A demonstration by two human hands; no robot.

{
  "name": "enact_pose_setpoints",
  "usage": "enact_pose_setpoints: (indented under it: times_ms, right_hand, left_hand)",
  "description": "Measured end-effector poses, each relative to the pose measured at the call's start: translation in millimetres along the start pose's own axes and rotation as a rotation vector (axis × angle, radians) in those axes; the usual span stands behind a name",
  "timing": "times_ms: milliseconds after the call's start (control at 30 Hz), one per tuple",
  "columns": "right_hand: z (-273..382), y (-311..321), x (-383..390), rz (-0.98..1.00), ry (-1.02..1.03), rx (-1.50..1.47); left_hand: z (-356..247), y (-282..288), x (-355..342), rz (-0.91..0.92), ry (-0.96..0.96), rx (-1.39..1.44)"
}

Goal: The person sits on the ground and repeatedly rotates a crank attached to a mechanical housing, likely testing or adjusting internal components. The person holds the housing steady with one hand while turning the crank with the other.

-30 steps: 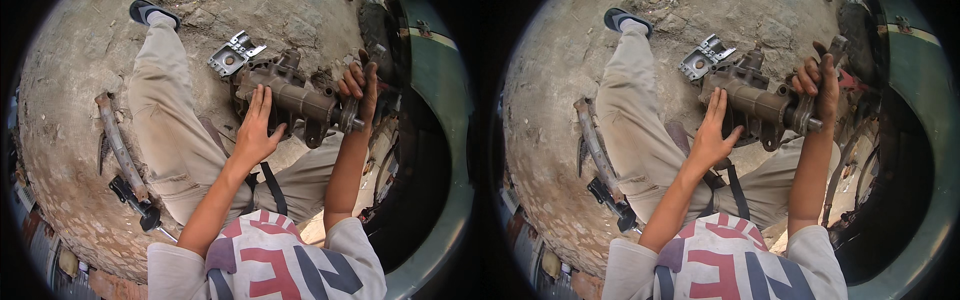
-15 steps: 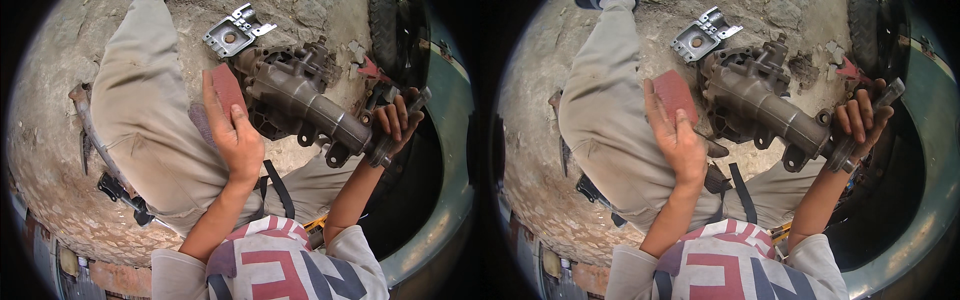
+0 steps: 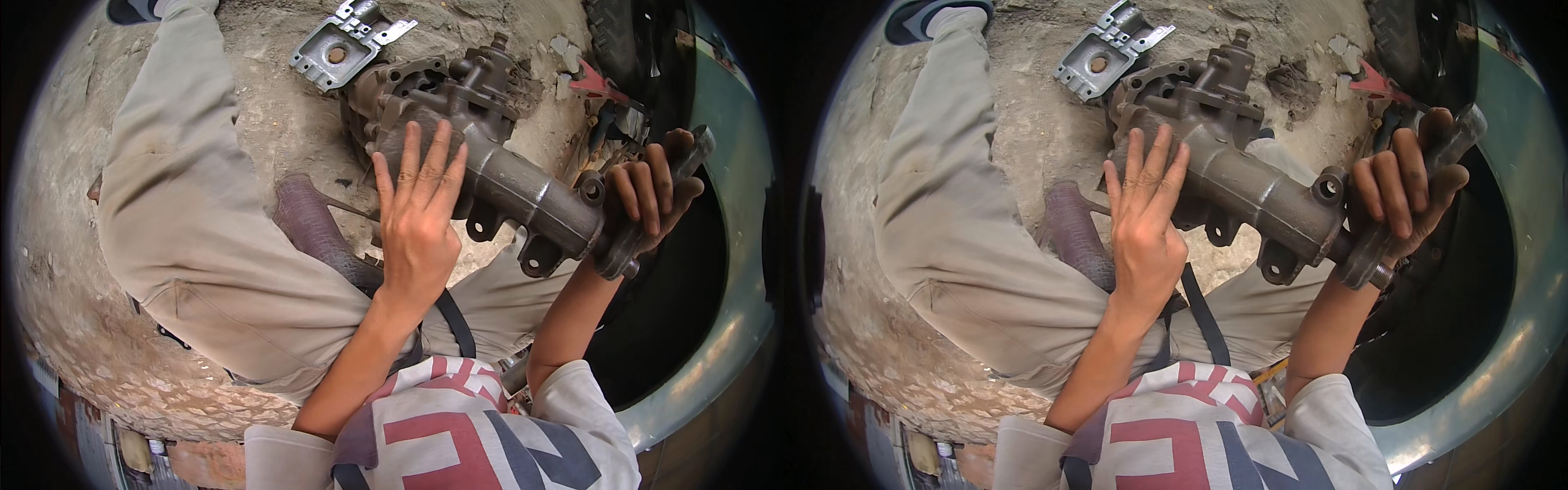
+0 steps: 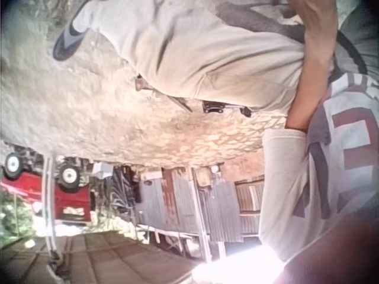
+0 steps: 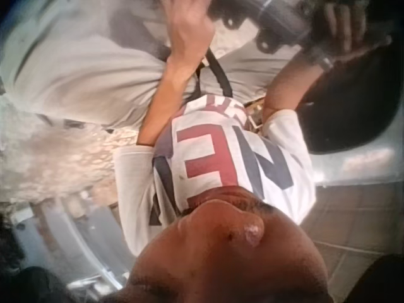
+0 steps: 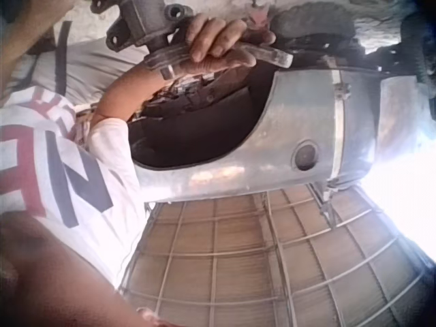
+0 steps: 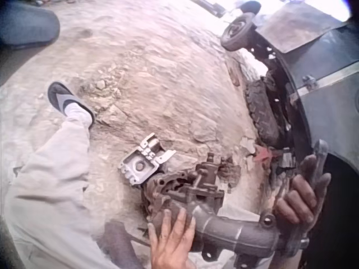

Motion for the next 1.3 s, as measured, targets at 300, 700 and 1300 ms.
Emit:
enact_pose_setpoints:
  times_ms: [300,700,1300]
  right_hand:
    - [2,4,-1,0.055,-0.023,0.035]
    - [-3,6,-4,0.121,-0.029,0.000]
    - [-2,9,7,0.049,-0.024,-0.017]
  left_hand:
    - [-8,-7,0,-0.025,-0.062,0.015]
    - [-26,-6,3,0.016,-0.124,0.061]
    - [-49,2,12,0.135,-0.196,0.084]
Point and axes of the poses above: each hand's wrist, its own x-axis away from the middle knuckle, its own y-axis out of the back of the hand, z = x × y, the point moved 3 cm from there along -x, towards the middle knuckle, and after that the axes turned 1 degree about x, right-handed, at the moved point
